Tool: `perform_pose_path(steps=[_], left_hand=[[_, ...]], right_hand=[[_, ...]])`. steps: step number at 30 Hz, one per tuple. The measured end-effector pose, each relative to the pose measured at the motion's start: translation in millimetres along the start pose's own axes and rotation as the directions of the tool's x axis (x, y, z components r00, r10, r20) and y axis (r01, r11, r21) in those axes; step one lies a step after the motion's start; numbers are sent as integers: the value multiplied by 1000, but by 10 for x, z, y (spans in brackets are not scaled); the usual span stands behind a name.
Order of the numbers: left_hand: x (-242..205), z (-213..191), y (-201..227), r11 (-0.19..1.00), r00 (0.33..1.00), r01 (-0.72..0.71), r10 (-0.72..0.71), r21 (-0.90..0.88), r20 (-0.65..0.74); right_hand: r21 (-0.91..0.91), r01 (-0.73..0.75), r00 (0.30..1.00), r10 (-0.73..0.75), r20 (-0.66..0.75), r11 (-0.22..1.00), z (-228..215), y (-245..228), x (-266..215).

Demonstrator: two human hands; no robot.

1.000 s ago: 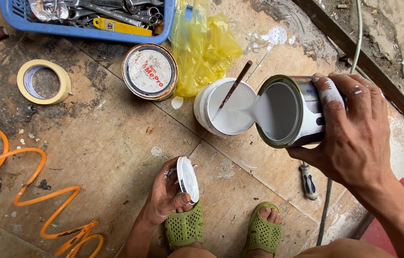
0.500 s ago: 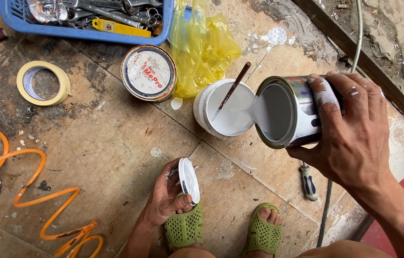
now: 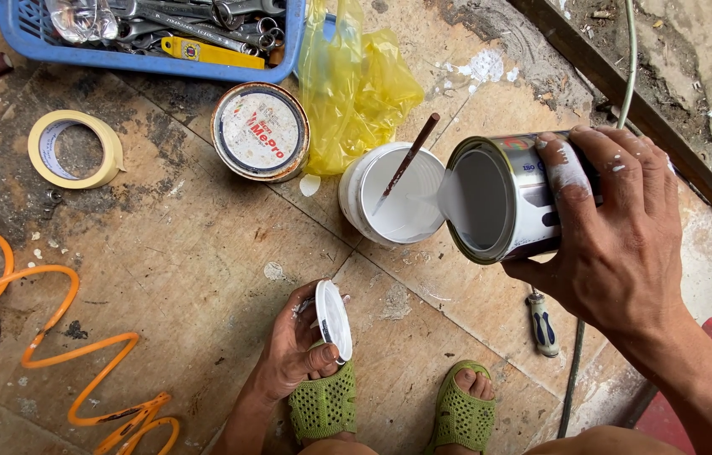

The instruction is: The person opens a paint can using a screwdriver and pours the white paint into a plastic container. They then stir the paint with a brush, add water from a plastic bottle, and continue mixing the contents thoroughly.

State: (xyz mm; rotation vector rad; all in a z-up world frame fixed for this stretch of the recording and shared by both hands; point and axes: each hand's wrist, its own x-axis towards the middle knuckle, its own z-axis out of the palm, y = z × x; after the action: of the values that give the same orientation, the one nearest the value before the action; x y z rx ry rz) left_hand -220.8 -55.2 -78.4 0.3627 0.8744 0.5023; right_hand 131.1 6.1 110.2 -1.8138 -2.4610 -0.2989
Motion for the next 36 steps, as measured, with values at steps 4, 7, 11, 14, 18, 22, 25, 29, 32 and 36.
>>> perform_pose_path(steps=[4,7,11,14,18,22,25,29,32,36], left_hand=[[3,-4,13,999,999,-37,37,33,1],[12,-37,-16,998,999,-37,38,56,-9],[1,-17,-10,999,1000,-18,19,38,-20],[67,-137,-141,974,983,-182,179,134,38],[-14,-44,12,986,996,-87,89,143,-5],[-8,-39,19,984,991,-128,123,121,47],[8,-58,-19,963,978,-203,192,175,79],[11,-22,-6,935,967,-255,252,248,46],[-83,194,112,983,987,-160,158,95,28],[-108,240,91,972,983,-181,181,147,14]], right_hand=[[40,-8,1000,9,-15,999,19,2,-9],[41,-11,1000,11,-12,999,44,8,-29],[94,-147,985,137,104,985,145,66,-178],[240,-247,966,220,133,939,225,78,-210],[403,-300,954,270,131,865,423,94,-456],[562,-261,954,299,25,785,714,136,-742],[687,-228,937,348,-39,690,833,50,-822],[772,-303,880,476,1,559,851,-109,-824],[842,-287,852,523,7,457,961,-193,-887],[846,-279,841,541,-13,454,1098,-242,-1048]])
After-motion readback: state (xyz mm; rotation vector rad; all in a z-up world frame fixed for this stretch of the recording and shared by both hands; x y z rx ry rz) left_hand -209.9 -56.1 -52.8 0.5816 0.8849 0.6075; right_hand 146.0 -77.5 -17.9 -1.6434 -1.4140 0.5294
